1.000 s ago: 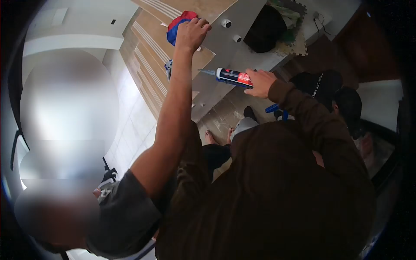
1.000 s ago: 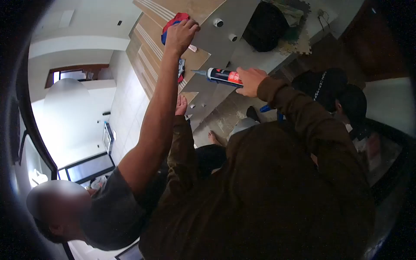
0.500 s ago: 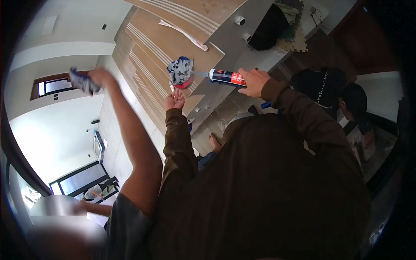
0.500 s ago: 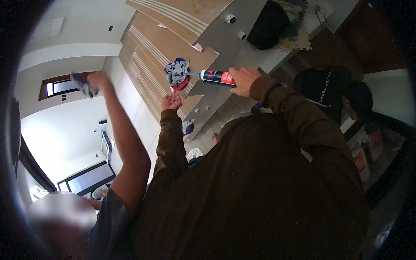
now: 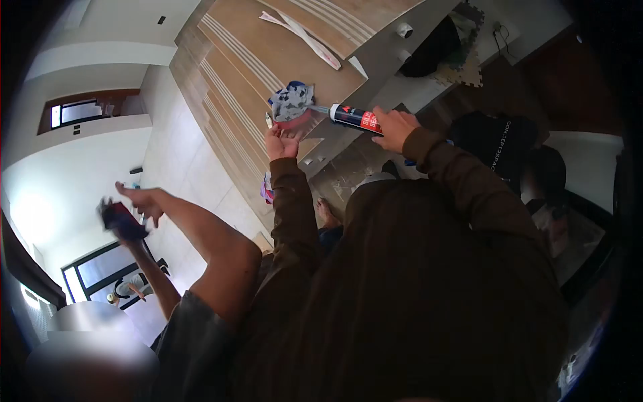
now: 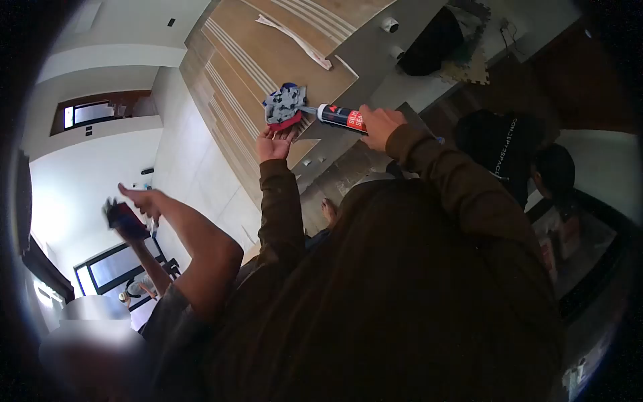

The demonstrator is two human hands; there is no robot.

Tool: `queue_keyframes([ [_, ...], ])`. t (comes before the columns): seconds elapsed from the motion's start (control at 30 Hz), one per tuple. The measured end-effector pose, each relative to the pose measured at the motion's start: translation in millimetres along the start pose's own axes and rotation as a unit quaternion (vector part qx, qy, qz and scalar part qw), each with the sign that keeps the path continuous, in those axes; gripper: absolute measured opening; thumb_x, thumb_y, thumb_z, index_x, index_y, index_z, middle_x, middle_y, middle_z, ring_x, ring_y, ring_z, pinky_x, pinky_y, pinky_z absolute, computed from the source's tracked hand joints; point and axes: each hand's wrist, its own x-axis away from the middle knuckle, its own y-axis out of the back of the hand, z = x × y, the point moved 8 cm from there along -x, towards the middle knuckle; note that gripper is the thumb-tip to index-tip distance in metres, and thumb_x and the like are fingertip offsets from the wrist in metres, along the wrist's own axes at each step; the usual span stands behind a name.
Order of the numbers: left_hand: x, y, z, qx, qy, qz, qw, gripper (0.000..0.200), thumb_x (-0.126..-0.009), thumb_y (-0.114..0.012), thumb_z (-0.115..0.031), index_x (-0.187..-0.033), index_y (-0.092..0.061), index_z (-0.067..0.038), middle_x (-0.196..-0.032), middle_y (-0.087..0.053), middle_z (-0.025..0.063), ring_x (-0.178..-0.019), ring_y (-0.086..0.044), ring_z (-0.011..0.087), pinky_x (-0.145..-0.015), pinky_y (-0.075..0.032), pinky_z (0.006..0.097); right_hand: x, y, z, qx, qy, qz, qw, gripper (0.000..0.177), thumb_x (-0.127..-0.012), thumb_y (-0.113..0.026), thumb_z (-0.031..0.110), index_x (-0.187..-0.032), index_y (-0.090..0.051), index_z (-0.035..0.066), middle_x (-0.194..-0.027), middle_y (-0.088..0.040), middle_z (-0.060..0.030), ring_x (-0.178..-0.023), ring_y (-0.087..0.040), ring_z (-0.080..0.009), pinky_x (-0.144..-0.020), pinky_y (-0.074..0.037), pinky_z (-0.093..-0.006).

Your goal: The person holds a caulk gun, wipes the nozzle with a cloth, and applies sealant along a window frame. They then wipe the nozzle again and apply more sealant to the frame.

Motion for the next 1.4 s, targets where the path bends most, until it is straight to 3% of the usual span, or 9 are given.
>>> queue_keyframes([
  [0.13,22.3,-6.3,18.3,0.18,0.018,-0.093,0.979,0.043,-0.1,-0.023,-0.017,-0.137,-0.036,0.001,-0.146,-0.037,0.0231,-0.14,-0.032,0.0394,-0.115,-0.021,0.0645,-10.2,-10.7,1.1,0.025,-0.018,0.02,0.999,0.046,-0.08,-0.074,0.026,-0.112,-0.048,0.005,-0.093,-0.067,-0.0212,-0.09,-0.066,-0.0398,-0.077,-0.052,-0.049],
  [0.23,8.3,5.9,33.1,0.287,0.045,-0.065,0.955,0.045,-0.101,-0.018,-0.013,-0.141,-0.029,0.003,-0.146,-0.038,0.0237,-0.141,-0.03,0.0388,-0.116,-0.02,0.0633,-11.6,-14.0,5.7,0.022,-0.014,0.023,0.999,0.046,-0.081,-0.074,0.025,-0.112,-0.048,0.005,-0.093,-0.067,-0.0213,-0.091,-0.066,-0.0396,-0.078,-0.052,-0.049],
  [0.4,-7.0,0.1,59.6,0.223,0.13,0.016,0.966,0.033,-0.095,-0.035,0.007,-0.127,-0.044,0.007,-0.13,-0.051,0.0246,-0.125,-0.048,0.0352,-0.11,-0.04,0.052,-13.8,-20.7,7.9,0.031,-0.003,0.039,0.999,0.05,-0.081,-0.074,0.031,-0.113,-0.046,0.006,-0.093,-0.065,-0.0213,-0.089,-0.065,-0.0417,-0.076,-0.051,-0.0505],
  [0.5,-17.8,8.7,68.9,0.166,0.062,-0.02,0.984,0.026,-0.096,-0.043,0.001,-0.122,-0.042,0.005,-0.122,-0.05,0.0237,-0.116,-0.05,0.0369,-0.101,-0.045,0.0504,-11.9,-20.3,8.1,0.037,-0.001,0.038,0.999,0.05,-0.081,-0.074,0.031,-0.113,-0.046,0.006,-0.093,-0.066,-0.0211,-0.089,-0.065,-0.0415,-0.075,-0.051,-0.0504],
  [0.7,1.1,-14.0,84.6,0.341,0.134,0.045,0.929,0.031,-0.085,-0.043,0.015,-0.115,-0.043,0.004,-0.118,-0.049,0.0216,-0.105,-0.05,0.0331,-0.093,-0.046,0.045,-2.6,-8.5,10.0,0.025,-0.004,0.023,0.999,0.05,-0.08,-0.074,0.031,-0.113,-0.046,0.006,-0.094,-0.066,-0.0208,-0.091,-0.064,-0.0414,-0.077,-0.051,-0.0516],
  [0.77,-8.5,-5.3,87.8,0.299,0.079,0.035,0.95,0.032,-0.084,-0.041,0.014,-0.114,-0.043,0.004,-0.119,-0.047,0.0218,-0.104,-0.05,0.0331,-0.093,-0.046,0.0445,-0.9,-4.0,10.3,0.035,-0.015,0.024,0.999,0.048,-0.08,-0.074,0.029,-0.112,-0.047,0.005,-0.093,-0.066,-0.0212,-0.09,-0.065,-0.0411,-0.078,-0.051,-0.0507],
  [1.07,-5.4,-27.6,93.8,0.177,0.1,0.021,0.979,0.005,-0.098,-0.054,-0.01,-0.103,-0.053,-0.009,-0.093,-0.054,0.0043,-0.082,-0.05,0.0166,-0.068,-0.041,0.0303,-4.2,-4.3,6.3,0.038,-0.034,0.064,0.997,0.046,-0.08,-0.073,0.029,-0.111,-0.048,0.006,-0.094,-0.066,-0.0201,-0.09,-0.065,-0.0408,-0.077,-0.051,-0.0508],
  [1.23,-6.4,-43.7,87.6,0.097,0.09,0.101,0.986,0.007,-0.099,-0.056,-0.016,-0.097,-0.057,-0.009,-0.08,-0.051,-0.0012,-0.071,-0.046,0.0112,-0.064,-0.037,0.0276,-5.8,2.7,11.5,0.042,-0.016,0.053,0.998,0.043,-0.079,-0.074,0.024,-0.108,-0.05,0.004,-0.09,-0.066,-0.0212,-0.087,-0.066,-0.0405,-0.075,-0.052,-0.0499],
  [1.4,-16.0,-32.2,83.4,-0.005,0.041,-0.009,0.999,0.007,-0.096,-0.06,-0.016,-0.093,-0.056,-0.01,-0.076,-0.05,-0.0012,-0.061,-0.043,0.0086,-0.053,-0.034,0.0239,-4.6,6.2,18.0,0.085,0.013,0.039,0.996,0.031,-0.083,-0.064,0.017,-0.108,-0.051,0.003,-0.09,-0.066,-0.0217,-0.086,-0.066,-0.0396,-0.072,-0.052,-0.0484],
])
